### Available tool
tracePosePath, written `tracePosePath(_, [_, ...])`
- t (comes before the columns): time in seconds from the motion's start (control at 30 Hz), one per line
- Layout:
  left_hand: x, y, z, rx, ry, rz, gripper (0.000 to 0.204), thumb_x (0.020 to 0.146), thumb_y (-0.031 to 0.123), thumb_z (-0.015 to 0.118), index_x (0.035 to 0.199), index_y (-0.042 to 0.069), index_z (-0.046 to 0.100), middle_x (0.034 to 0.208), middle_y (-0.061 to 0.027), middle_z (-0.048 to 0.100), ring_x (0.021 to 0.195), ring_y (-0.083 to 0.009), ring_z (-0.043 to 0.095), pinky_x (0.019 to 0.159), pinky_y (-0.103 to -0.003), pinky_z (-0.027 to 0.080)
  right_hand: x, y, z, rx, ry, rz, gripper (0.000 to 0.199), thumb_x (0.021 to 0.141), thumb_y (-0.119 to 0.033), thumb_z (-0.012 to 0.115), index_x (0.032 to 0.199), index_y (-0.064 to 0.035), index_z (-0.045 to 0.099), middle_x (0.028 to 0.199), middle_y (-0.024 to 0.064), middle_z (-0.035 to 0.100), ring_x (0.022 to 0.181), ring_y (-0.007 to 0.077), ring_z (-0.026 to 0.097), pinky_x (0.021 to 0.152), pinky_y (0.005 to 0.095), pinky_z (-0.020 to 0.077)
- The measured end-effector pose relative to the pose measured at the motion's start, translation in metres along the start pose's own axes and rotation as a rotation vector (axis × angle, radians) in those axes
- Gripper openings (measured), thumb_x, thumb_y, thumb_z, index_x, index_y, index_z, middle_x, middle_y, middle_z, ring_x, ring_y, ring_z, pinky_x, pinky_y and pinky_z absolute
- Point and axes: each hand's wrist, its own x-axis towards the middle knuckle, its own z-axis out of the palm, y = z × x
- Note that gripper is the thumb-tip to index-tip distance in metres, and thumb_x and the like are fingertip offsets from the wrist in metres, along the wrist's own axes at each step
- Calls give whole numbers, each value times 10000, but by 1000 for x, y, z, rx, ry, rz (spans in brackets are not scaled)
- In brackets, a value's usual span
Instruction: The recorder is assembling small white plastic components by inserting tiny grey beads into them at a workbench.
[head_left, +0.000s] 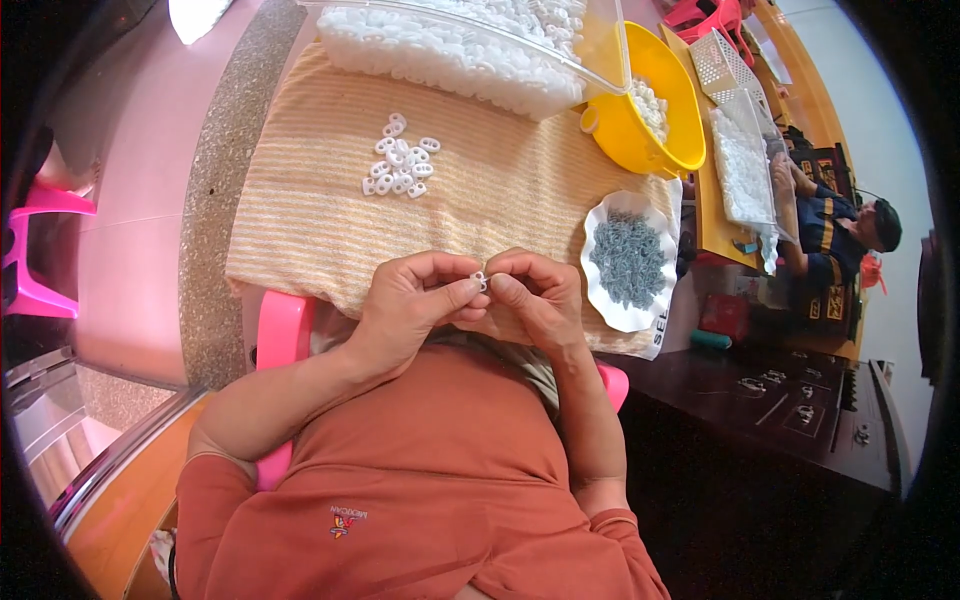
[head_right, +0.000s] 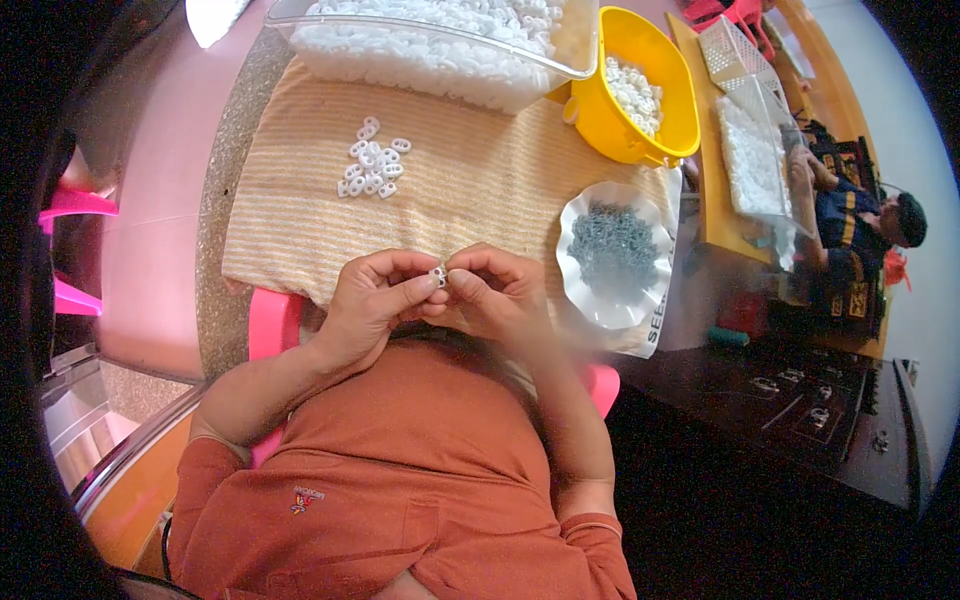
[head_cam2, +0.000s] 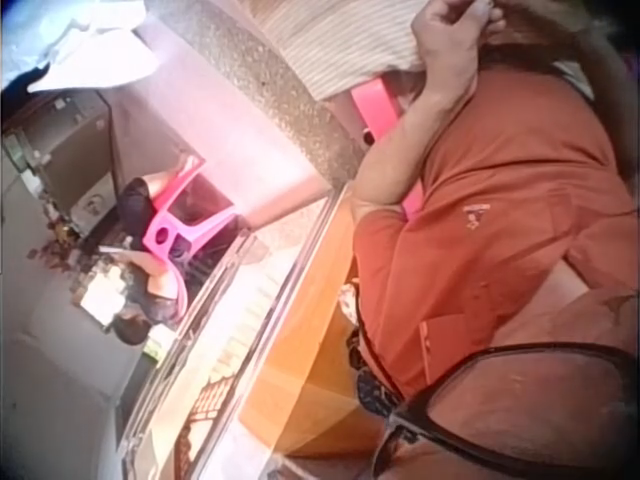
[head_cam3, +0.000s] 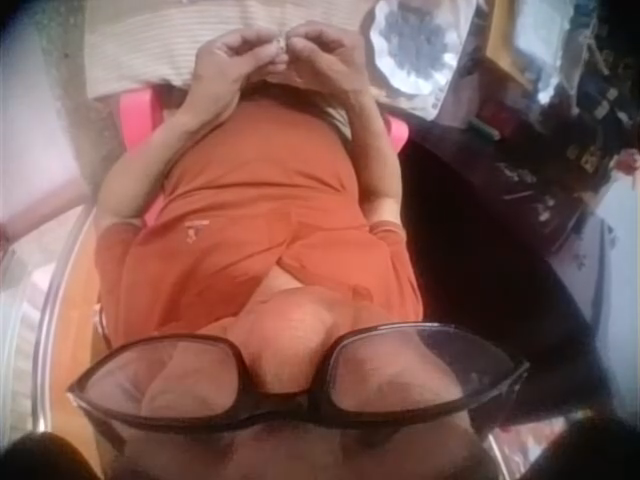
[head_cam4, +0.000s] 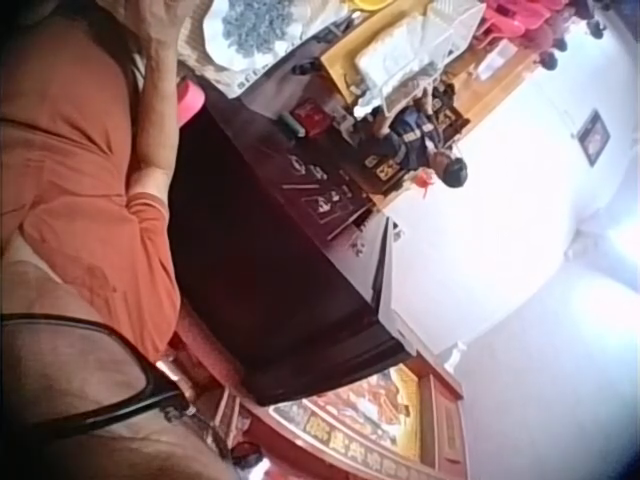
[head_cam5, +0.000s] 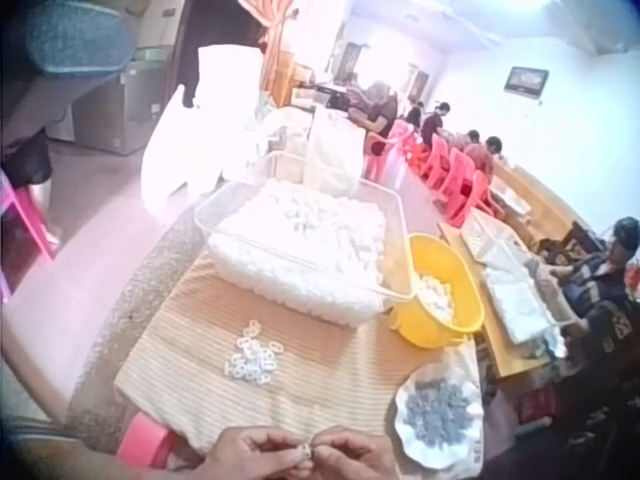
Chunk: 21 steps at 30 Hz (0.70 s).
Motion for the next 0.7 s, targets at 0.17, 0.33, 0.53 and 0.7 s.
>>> tracePosePath(0.17, [0,1,0,11,-7,11,204,887,35,614,1076,-36,587,951,-98,651,833,-136,654,734,-245,564,0,0,1,-14,-20,-35,103,886,-11,612,965,50,636,949,90,647,860,126,608,776,247,490])
tracePosePath(0.33, [0,1,0,17,-6,10,200,886,33,615,1071,-39,591,948,-100,653,825,-135,655,734,-244,563,0,-1,0,-48,-23,-32,99,885,-9,611,959,52,639,949,92,648,858,126,608,773,245,487])
tracePosePath(0.53, [0,-2,0,37,5,39,188,886,30,615,1058,-43,599,935,-101,657,806,-132,655,723,-241,562,1,-3,2,-116,-31,-67,92,875,-11,624,930,58,647,920,98,654,833,133,607,754,248,484])
tracePosePath(0.7, [-1,-5,1,64,21,56,187,884,26,616,1055,-49,600,931,-106,658,798,-133,655,711,-241,564,0,-3,2,-168,-24,-119,83,865,-11,632,908,56,655,895,97,658,821,133,606,739,251,483])
